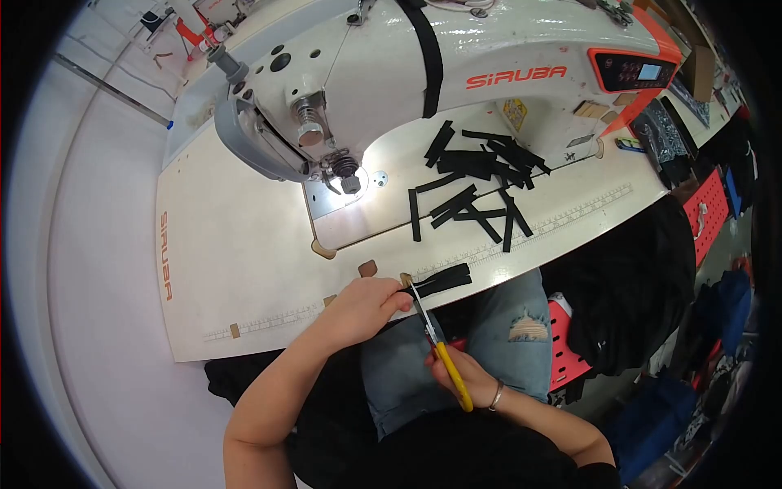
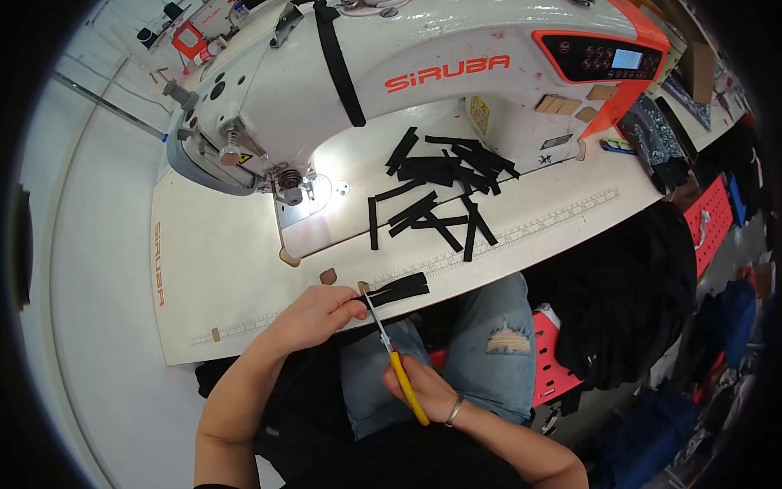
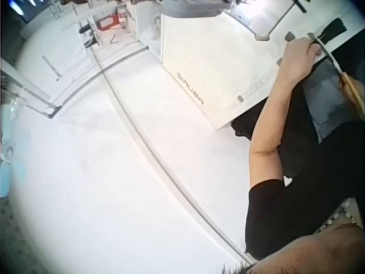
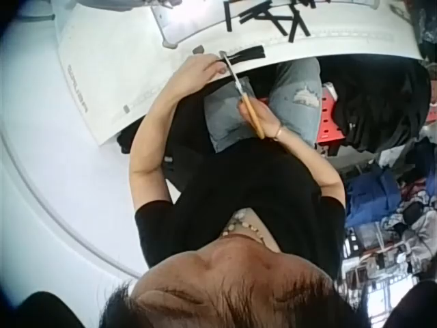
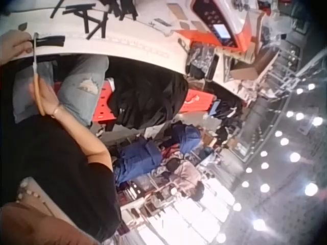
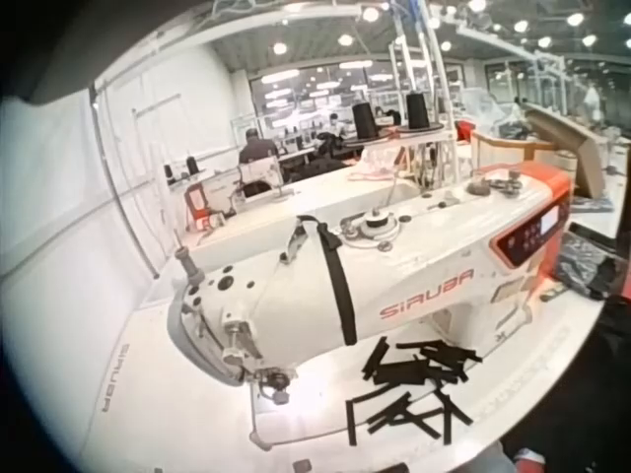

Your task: Cutting long black fabric strips into shorter segments using a pair of scissors at a factory workstation.

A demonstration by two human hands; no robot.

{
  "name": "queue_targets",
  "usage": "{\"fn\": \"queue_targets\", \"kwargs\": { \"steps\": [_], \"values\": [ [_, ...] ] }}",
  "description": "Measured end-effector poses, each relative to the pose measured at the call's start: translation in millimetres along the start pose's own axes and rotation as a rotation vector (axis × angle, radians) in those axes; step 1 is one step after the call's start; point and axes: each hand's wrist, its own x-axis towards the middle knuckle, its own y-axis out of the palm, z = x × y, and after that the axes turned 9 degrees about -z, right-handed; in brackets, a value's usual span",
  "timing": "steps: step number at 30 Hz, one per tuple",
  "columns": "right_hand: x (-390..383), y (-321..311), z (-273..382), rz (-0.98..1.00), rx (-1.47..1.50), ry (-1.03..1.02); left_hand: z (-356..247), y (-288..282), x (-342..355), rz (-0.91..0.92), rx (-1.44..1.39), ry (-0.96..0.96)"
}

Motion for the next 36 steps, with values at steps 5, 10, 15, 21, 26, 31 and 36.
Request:
{"fn": "queue_targets", "kwargs": {
  "steps": [5, 10, 15, 21, 26, 31, 36],
  "values": [
    [1.6, 3.1, -1.1, -0.063, -0.050, -0.011, 0.2, -0.8, 0.8, 0.015, -0.004, -0.003],
    [-1.0, 5.5, -0.2, -0.200, -0.301, -0.122, 1.4, -0.8, 1.5, 0.006, 0.021, 0.031],
    [-5.0, 2.6, 8.5, -0.145, -0.208, 0.117, 2.8, 2.2, 0.6, -0.033, 0.031, 0.055],
    [-1.9, -10.9, 14.4, -0.042, -0.116, 0.203, 4.3, 1.3, 0.0, -0.029, 0.023, 0.048],
    [5.9, -17.2, 5.7, -0.010, -0.282, 0.048, 6.6, 0.0, 3.4, -0.007, 0.034, 0.091],
    [3.8, -18.1, 24.8, -0.046, -0.249, 0.151, 2.6, -3.0, 3.9, 0.037, 0.023, 0.020],
    [-0.5, -35.7, 36.3, -0.038, 0.177, 0.331, 9.5, -3.7, -3.0, -0.007, 0.009, 0.016]
  ]
}}
